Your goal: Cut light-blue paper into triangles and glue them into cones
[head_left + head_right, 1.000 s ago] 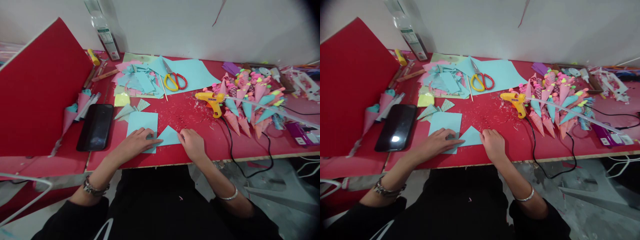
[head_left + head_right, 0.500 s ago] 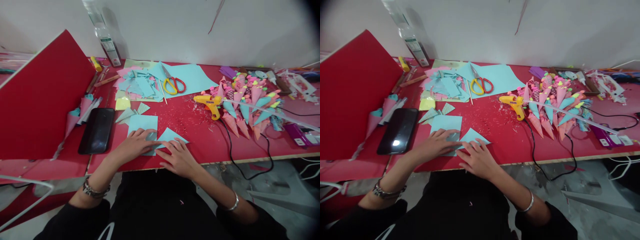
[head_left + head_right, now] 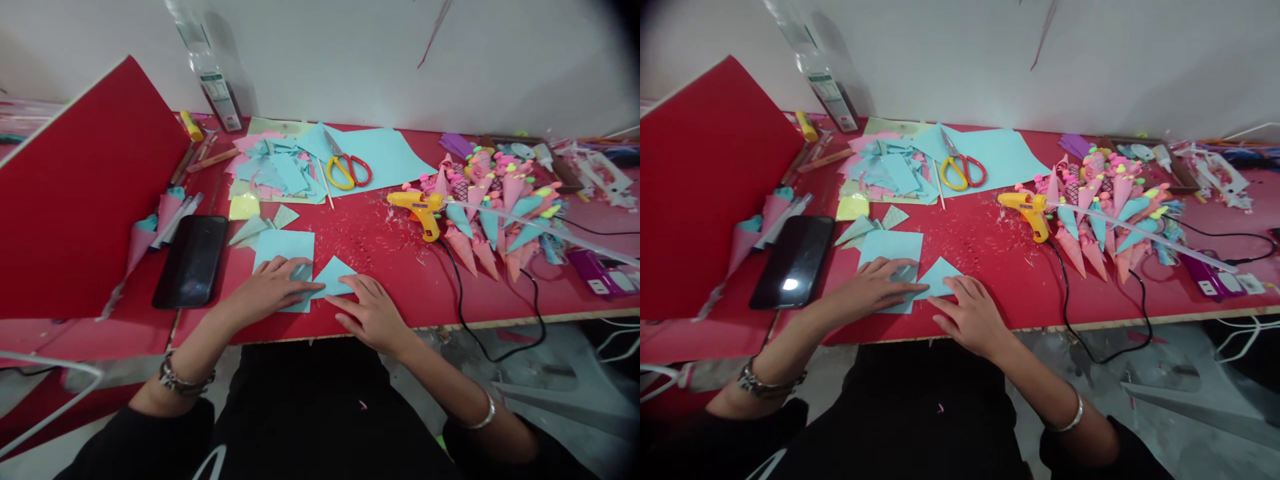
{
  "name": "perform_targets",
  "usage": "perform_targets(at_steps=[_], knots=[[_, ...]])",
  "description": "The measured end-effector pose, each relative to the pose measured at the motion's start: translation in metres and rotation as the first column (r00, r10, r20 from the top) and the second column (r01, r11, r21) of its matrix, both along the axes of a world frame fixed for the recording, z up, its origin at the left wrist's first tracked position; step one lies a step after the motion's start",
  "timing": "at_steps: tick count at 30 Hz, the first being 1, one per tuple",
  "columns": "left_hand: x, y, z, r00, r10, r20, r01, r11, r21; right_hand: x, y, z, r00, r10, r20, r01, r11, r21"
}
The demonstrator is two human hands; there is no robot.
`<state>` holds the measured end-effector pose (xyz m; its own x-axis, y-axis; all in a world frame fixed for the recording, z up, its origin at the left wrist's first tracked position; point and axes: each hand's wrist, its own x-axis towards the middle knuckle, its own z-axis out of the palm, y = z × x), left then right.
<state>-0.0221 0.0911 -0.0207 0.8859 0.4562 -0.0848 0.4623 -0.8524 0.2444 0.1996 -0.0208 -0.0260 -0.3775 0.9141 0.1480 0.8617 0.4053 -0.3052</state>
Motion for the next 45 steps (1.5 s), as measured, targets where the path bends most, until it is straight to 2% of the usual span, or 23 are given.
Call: perform_targets(at_steps=[14, 20, 24, 30, 35, 37, 40, 43, 45], knots=[[-0.001, 0.006, 0.002, 0.999, -0.038, -0.022, 0.037, 0.999, -0.024, 0.06, -0.021, 0.0, 0.985, -0.167, 0.038, 0.168, 0.985, -0.025], [0.001, 0.005, 0.006, 0.997, -0.05, -0.053, 0.048, 0.998, -0.03, 0.074, -0.023, -0.002, 0.989, -0.141, 0.046, 0.141, 0.99, 0.008], [0.004, 0.004, 0.014, 0.994, -0.05, -0.095, 0.045, 0.998, -0.054, 0.068, -0.009, 0.001, 0.993, -0.113, -0.033, 0.113, 0.994, -0.003], [0.02, -0.004, 0.023, 0.992, -0.014, -0.123, 0.005, 0.998, -0.069, 0.041, 0.029, 0.005, 0.986, 0.052, -0.161, -0.074, 0.988, -0.132], [0.035, -0.012, 0.024, 0.992, 0.078, -0.098, -0.07, 0.994, 0.082, 0.034, 0.041, 0.003, 0.982, 0.053, -0.18, -0.081, 0.986, -0.149], [0.038, -0.014, 0.023, 0.993, 0.084, -0.086, -0.072, 0.988, 0.137, 0.033, 0.04, 0.003, 0.98, 0.027, -0.198, -0.061, 0.984, -0.167], [0.042, -0.016, 0.021, 0.993, 0.087, -0.076, -0.07, 0.978, 0.198, 0.029, 0.039, 0.003, 0.946, -0.082, -0.312, 0.01, 0.974, -0.225], [0.046, -0.018, 0.017, 0.991, 0.113, -0.075, -0.091, 0.964, 0.249, 0.022, 0.039, 0.002, 0.864, -0.191, -0.466, 0.042, 0.949, -0.311], [0.047, -0.019, 0.016, 0.992, 0.114, -0.061, -0.094, 0.96, 0.264, 0.019, 0.041, 0.004, 0.765, -0.263, -0.587, 0.019, 0.921, -0.389]])
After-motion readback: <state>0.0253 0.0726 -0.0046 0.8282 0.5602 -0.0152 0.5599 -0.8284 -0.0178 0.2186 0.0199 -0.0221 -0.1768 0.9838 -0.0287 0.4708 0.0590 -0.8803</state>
